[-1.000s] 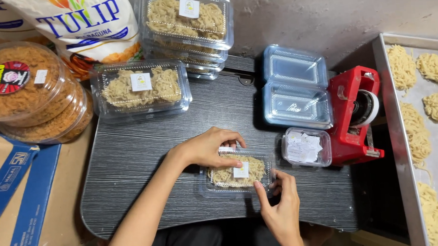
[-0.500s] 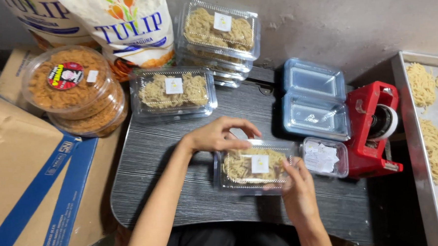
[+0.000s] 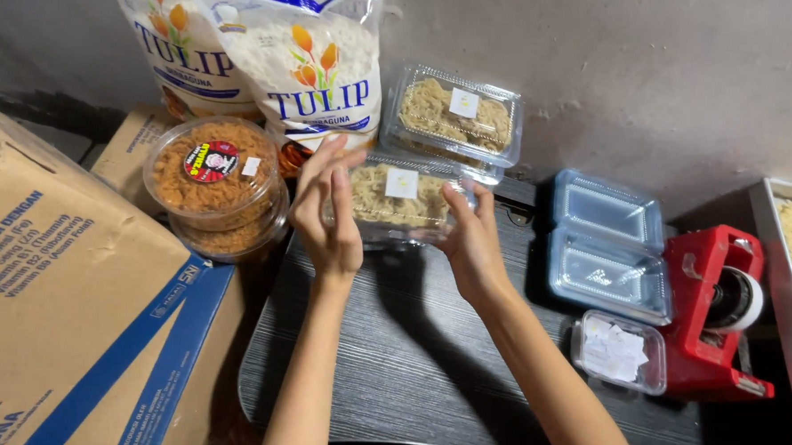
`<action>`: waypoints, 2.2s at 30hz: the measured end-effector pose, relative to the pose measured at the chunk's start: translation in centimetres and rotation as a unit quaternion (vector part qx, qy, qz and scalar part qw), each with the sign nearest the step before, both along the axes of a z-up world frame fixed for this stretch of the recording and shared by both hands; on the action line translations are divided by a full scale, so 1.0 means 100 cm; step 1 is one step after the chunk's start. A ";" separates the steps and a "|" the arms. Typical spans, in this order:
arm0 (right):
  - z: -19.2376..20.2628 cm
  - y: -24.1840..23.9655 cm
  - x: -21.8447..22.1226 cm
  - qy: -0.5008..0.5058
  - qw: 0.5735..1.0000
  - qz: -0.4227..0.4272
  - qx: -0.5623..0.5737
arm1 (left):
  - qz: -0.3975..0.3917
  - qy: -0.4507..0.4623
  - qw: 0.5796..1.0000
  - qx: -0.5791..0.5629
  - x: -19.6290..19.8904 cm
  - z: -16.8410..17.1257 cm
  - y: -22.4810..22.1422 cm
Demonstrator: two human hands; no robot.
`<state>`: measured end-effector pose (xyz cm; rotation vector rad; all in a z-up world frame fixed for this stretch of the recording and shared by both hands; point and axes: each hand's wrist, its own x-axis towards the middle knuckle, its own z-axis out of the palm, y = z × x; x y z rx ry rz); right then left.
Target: The person places dried noodle portions into clear plastic containers, seals them with lids, and affixes small labels to the top. The person uses a red tape dispenser to apply tape to the labels and stacks the finished packages on the left side of the table.
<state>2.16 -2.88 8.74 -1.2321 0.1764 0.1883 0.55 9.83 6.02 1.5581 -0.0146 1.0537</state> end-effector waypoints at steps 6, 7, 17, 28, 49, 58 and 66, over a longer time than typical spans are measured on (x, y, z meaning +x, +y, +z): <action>0.004 0.005 0.008 -0.088 0.966 0.073 -0.234 | 0.285 -0.019 0.935 0.212 0.006 -0.013 0.002; 0.006 0.005 0.009 -0.113 0.950 0.085 -0.279 | 0.318 -0.017 0.909 0.268 0.008 -0.016 0.001; -0.017 -0.033 0.009 -0.182 0.914 0.141 -0.334 | 0.378 -0.061 0.858 0.343 0.012 -0.021 0.005; -0.033 -0.100 -0.067 -0.373 0.794 0.003 -0.480 | 0.337 -0.100 0.854 0.384 -0.002 -0.008 -0.010; -0.046 -0.233 -0.013 -0.384 0.737 0.065 -0.552 | -0.159 -0.145 0.882 0.418 0.036 -0.084 -0.174; -0.052 -0.240 -0.015 -0.415 0.694 0.060 -0.585 | -0.168 -0.148 0.880 0.419 0.038 -0.089 -0.177; -0.052 -0.237 -0.015 -0.459 0.680 0.026 -0.571 | -0.172 -0.155 0.892 0.387 0.038 -0.081 -0.175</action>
